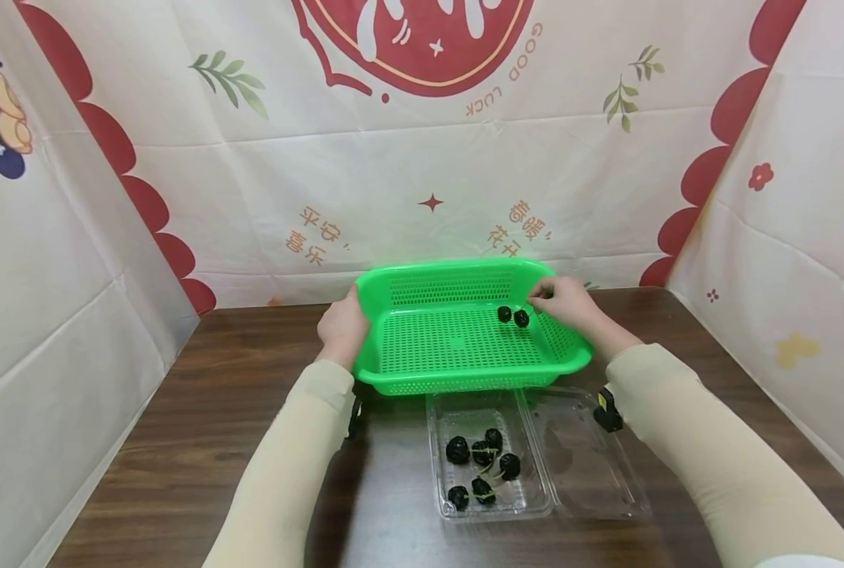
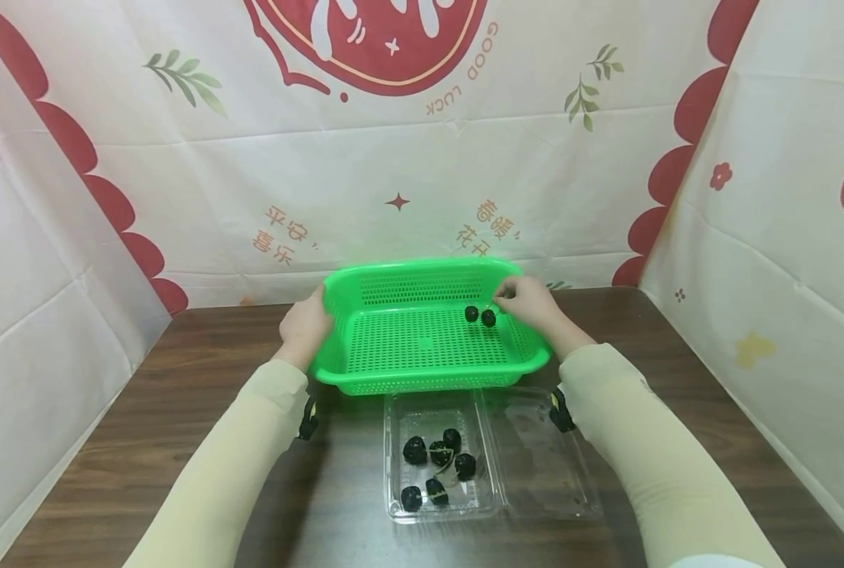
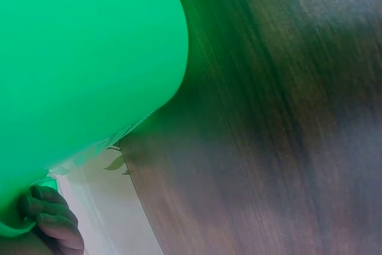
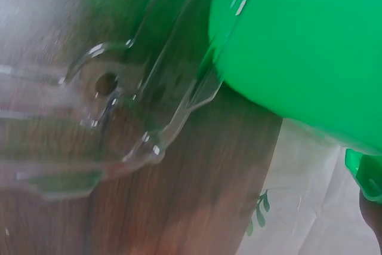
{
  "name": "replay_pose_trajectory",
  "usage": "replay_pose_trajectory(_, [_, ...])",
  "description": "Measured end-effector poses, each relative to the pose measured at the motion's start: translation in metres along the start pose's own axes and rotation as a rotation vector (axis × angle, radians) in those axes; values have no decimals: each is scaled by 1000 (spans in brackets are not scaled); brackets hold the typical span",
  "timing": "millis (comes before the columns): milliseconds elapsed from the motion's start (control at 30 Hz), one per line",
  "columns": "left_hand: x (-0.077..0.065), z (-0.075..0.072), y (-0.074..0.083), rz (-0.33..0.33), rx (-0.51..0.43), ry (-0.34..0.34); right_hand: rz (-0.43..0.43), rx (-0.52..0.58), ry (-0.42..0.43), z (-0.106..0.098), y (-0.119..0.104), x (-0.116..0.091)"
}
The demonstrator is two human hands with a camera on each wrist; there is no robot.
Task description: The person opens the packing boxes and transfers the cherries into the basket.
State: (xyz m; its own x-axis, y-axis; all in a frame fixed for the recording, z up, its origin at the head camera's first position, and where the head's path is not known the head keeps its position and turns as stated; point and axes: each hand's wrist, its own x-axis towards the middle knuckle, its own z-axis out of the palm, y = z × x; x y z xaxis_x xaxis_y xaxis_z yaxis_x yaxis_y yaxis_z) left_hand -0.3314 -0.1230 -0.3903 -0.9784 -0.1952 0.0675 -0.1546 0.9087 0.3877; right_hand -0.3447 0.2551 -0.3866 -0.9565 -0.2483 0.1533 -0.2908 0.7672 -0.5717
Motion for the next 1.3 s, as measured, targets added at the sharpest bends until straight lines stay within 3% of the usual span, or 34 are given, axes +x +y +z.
replay_pose_trajectory(600, [-1, 0, -1, -7, -5, -10, -102, -203, -52, 3, -1, 3])
replay_pose_trajectory(1300, [-4, -2, 1, -7, -20, -13, -103, -225, -64, 3, -3, 1])
